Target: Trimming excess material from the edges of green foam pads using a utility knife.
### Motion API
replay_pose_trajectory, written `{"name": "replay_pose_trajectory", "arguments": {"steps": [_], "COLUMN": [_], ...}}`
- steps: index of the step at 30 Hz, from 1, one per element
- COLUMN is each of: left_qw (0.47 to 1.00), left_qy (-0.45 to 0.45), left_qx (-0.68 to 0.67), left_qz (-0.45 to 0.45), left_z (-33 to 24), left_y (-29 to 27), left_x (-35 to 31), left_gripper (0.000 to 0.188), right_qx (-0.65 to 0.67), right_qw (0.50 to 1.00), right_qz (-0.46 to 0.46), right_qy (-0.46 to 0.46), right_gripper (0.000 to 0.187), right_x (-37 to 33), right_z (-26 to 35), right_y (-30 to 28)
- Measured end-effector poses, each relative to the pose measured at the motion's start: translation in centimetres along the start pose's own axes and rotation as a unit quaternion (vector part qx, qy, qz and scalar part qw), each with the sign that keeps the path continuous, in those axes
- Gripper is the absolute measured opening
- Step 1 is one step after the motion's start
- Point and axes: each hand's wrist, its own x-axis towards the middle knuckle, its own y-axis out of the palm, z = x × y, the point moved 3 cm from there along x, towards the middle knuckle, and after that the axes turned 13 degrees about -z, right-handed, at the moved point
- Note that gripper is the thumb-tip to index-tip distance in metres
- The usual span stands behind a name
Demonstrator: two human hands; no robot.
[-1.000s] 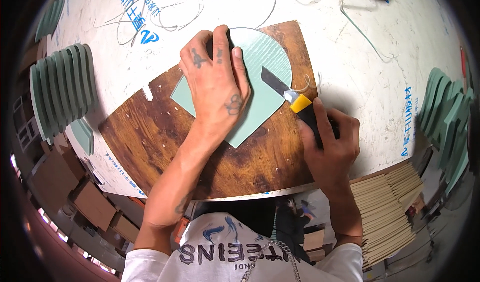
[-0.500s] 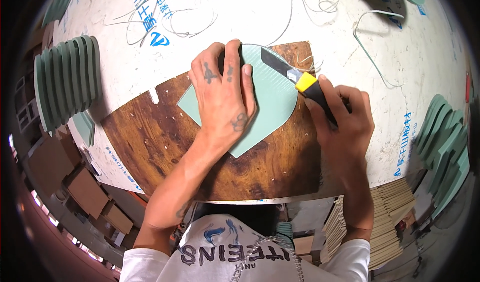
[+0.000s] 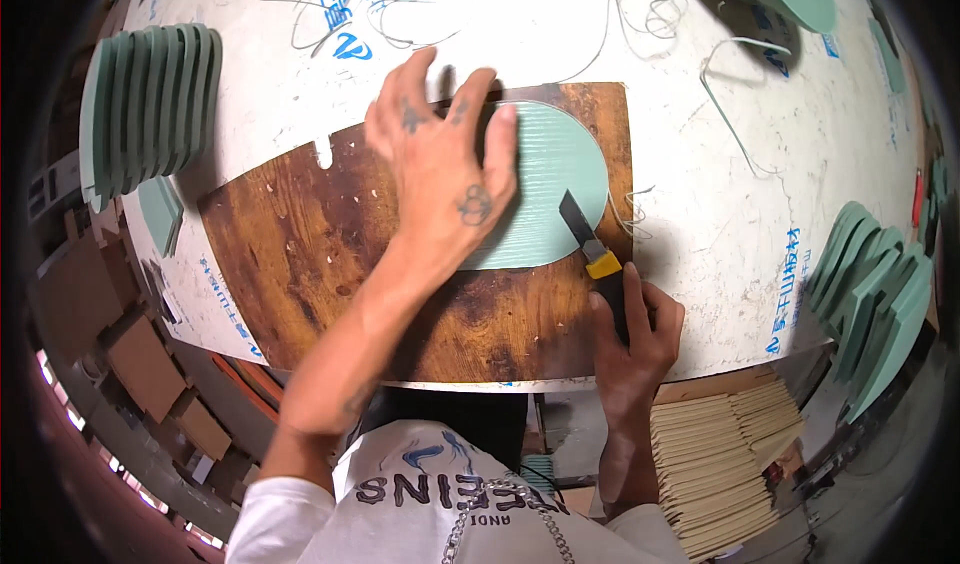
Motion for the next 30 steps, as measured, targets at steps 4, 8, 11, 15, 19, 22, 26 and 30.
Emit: {"name": "replay_pose_trajectory", "arguments": {"steps": [4, 8, 11, 15, 19, 22, 26, 30], "left_qw": [1.000, 0.999, 1.000, 1.000, 0.999, 1.000, 1.000, 1.000], "left_qy": [0.008, 0.027, 0.021, 0.027, 0.013, 0.006, 0.004, 0.000], "left_qx": [0.014, -0.014, -0.015, -0.009, -0.028, -0.024, -0.013, -0.030], "left_qz": [-0.002, -0.011, 0.000, -0.003, -0.009, 0.000, -0.002, -0.003], "left_z": [0.7, 0.8, 0.7, 0.6, 0.7, 0.7, 0.9, 0.7], "left_y": [-0.1, -0.4, -0.3, -0.3, -0.4, -0.1, -0.3, -0.4], "left_x": [-1.7, -1.7, -1.6, -1.5, -1.4, -1.8, -1.7, -1.5], "left_gripper": [0.034, 0.030, 0.028, 0.027, 0.028, 0.033, 0.035, 0.037], "right_qx": [-0.048, -0.060, -0.068, -0.049, -0.058, -0.052, -0.031, -0.027], "right_qw": [0.999, 0.994, 0.990, 0.990, 0.980, 0.974, 0.965, 0.958], "right_qz": [-0.012, -0.038, -0.035, -0.010, 0.014, 0.036, 0.041, 0.052], "right_qy": [-0.015, -0.080, -0.119, -0.129, -0.188, -0.219, -0.256, -0.282], "right_gripper": [0.053, 0.051, 0.050, 0.049, 0.051, 0.051, 0.052, 0.052], "right_x": [1.2, 3.4, 4.5, 6.5, 9.4, 11.0, 12.7, 15.1], "right_z": [-0.2, -1.6, -2.2, -2.1, -1.4, -1.3, -0.8, -0.1], "right_y": [0.5, 0.6, 0.3, -0.1, 0.2, 0.4, 0.9, 1.9]}}
